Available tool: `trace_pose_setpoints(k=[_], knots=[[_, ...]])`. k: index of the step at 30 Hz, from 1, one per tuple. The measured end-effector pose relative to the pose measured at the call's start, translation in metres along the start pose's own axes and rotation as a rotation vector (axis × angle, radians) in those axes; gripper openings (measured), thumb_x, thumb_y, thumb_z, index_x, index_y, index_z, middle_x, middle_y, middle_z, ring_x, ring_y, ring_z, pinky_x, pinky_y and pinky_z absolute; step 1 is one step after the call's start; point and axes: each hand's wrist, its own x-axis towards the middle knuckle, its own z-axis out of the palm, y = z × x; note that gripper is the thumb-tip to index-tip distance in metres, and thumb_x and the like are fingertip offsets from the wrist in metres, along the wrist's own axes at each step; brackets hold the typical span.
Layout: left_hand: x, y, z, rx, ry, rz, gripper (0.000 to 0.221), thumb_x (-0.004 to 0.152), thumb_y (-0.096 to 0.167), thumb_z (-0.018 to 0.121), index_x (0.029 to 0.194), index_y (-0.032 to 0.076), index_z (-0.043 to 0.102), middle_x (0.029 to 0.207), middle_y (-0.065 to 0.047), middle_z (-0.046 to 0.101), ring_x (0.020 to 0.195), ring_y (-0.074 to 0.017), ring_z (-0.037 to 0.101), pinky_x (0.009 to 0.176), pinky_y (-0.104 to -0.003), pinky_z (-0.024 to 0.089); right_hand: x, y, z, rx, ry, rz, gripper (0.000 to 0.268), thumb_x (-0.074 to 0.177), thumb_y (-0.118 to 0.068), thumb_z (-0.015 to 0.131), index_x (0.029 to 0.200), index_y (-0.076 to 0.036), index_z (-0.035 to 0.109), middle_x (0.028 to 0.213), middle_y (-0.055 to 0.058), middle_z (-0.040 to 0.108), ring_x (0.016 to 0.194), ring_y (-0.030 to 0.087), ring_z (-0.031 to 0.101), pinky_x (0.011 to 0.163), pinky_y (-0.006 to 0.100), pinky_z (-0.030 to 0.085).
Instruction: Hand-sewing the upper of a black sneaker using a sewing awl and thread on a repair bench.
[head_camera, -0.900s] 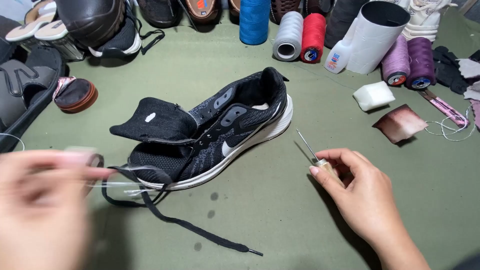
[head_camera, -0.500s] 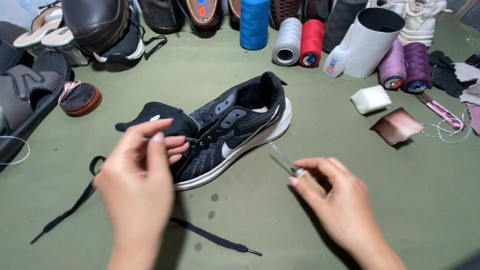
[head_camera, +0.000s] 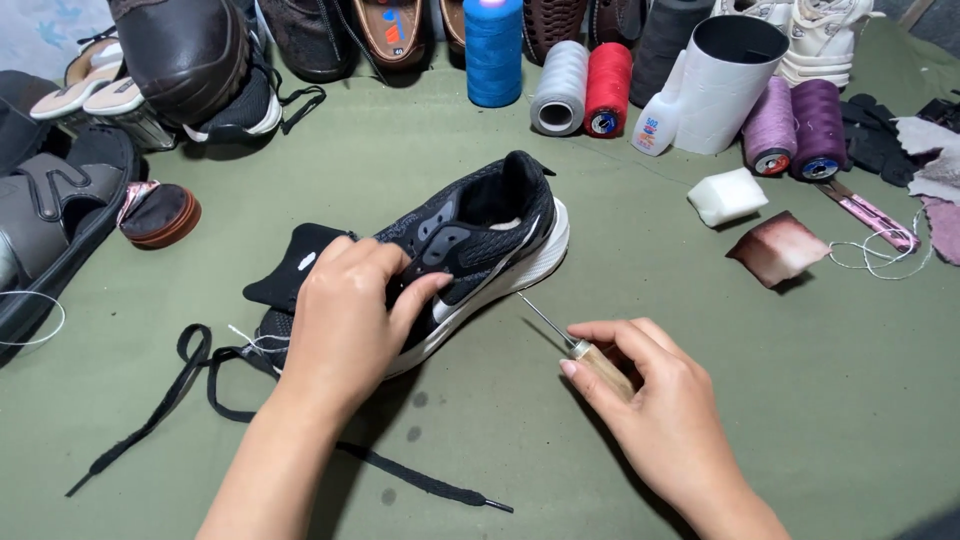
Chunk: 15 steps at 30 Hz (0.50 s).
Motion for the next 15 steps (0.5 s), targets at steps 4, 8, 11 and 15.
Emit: trace_pose_setpoints(k=[4,8,11,15], knots=[[0.020,0.009,-0.011,-0.128,0.069,0.189,0.034,0.094,0.033,0.079,0.084,0.006,0.062,0.073,-0.004,0.060,0.073,-0.0255,0.048,0.065,-0.038,0.041,-0.006,-0.002,0.000,0.059,0.050,-0.108,0.027,0.085,-0.030,0.078,0.112,-0.028,0.081,0.089,-0.009,0.071,0.078,0.007,0.064,0.070,0.024,0.048],[0.033,0.011,-0.004,-0.199,0.138,0.293,0.035,0.096,0.031,0.079,0.083,0.006,0.059,0.070,-0.004,0.054,0.071,-0.0243,0.044,0.064,-0.037,0.038,-0.010,-0.004,0.004,0.136,0.076,-0.219,0.024,0.086,-0.026,0.077,0.109,-0.022,0.079,0.088,-0.007,0.072,0.073,0.007,0.064,0.068,0.024,0.049],[0.036,0.015,0.001,-0.212,0.152,0.364,0.035,0.096,0.029,0.079,0.084,0.004,0.057,0.072,-0.005,0.054,0.071,-0.0249,0.043,0.065,-0.036,0.039,-0.012,-0.002,0.006,0.144,0.072,-0.271,0.020,0.086,-0.026,0.076,0.105,-0.021,0.077,0.092,-0.008,0.075,0.075,0.007,0.066,0.071,0.023,0.050],[0.044,0.023,-0.012,-0.148,0.171,0.518,0.037,0.097,0.025,0.082,0.086,0.002,0.056,0.078,-0.008,0.052,0.076,-0.0278,0.045,0.069,-0.040,0.041,-0.015,-0.003,0.008,0.165,0.111,-0.416,0.014,0.088,-0.023,0.075,0.101,-0.017,0.075,0.088,-0.005,0.071,0.072,0.008,0.065,0.071,0.022,0.049]])
